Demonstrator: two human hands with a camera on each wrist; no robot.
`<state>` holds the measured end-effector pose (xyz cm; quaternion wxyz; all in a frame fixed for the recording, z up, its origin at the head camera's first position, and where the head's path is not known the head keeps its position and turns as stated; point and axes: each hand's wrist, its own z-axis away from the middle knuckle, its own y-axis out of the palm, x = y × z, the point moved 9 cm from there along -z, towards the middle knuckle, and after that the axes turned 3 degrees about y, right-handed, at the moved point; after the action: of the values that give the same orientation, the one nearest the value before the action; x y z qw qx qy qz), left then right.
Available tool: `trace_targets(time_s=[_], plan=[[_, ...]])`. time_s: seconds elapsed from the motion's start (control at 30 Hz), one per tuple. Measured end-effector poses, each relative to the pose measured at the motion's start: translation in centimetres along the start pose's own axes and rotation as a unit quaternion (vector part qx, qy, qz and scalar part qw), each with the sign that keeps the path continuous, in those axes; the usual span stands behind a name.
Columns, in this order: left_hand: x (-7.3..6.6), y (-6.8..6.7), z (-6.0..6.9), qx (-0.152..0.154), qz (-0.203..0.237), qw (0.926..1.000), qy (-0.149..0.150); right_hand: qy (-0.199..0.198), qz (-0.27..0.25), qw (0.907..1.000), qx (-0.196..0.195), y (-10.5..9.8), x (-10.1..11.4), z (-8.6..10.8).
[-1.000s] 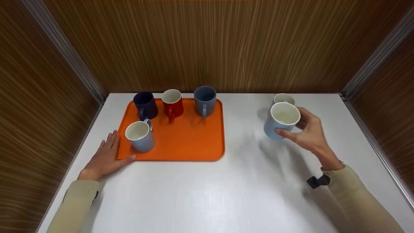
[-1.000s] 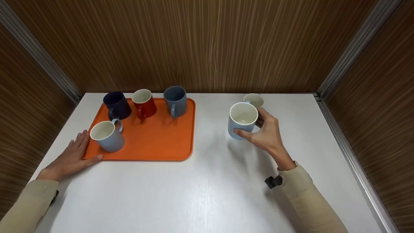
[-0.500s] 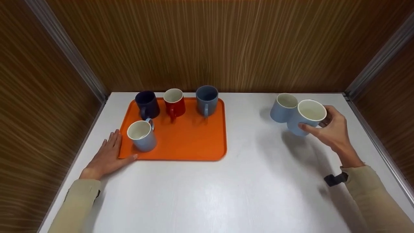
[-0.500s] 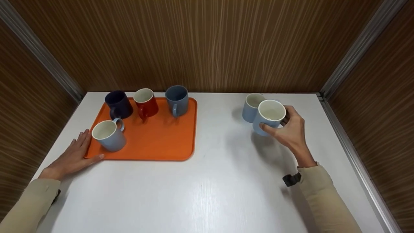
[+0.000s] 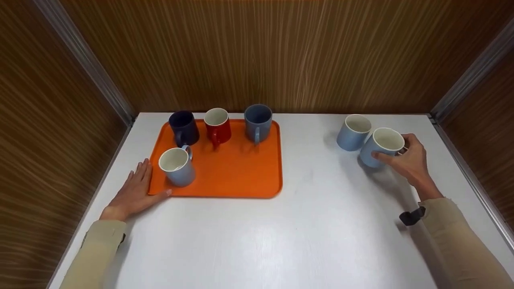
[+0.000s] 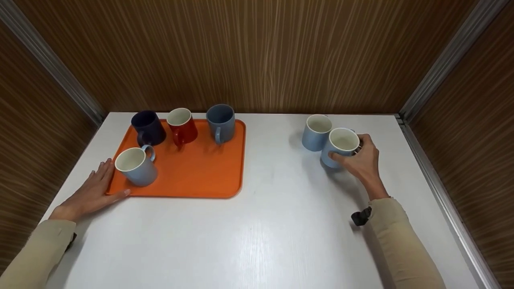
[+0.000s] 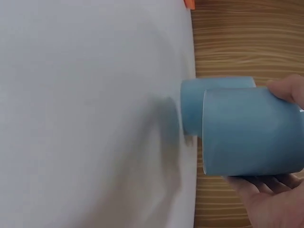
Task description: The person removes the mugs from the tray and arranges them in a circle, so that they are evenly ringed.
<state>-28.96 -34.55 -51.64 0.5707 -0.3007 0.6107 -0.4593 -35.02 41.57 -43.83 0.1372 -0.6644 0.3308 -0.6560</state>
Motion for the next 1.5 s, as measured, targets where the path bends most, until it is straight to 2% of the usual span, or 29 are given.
trace_targets(time_s=[0.2,0.5,0.73,1.27,1.5], plan=[[0.2,-0.1,-0.1,0.005,-0.004,1.0,-0.005,0.009,-0.003,0.9997,0.021,0.8,-0.8,-0.6],[-0.3,-0.1,0.2,0.001,0.0,1.0,-0.001,0.02,-0.009,0.9993,0.03,1.3,-1.5,-0.8],[-0.3,0.0,0.2,0.001,-0.01,0.9999,0.0,0.022,-0.017,0.9993,0.023,1.3,-1.8,-0.8],[-0.5,-0.1,0.3,0.002,-0.002,1.0,0.003,0.023,-0.023,0.9984,0.046,1.9,-2.1,-1.3],[-0.5,0.0,0.3,0.003,0.0,1.0,0.002,0.032,-0.003,0.997,0.071,2.1,-2.3,-1.6]])
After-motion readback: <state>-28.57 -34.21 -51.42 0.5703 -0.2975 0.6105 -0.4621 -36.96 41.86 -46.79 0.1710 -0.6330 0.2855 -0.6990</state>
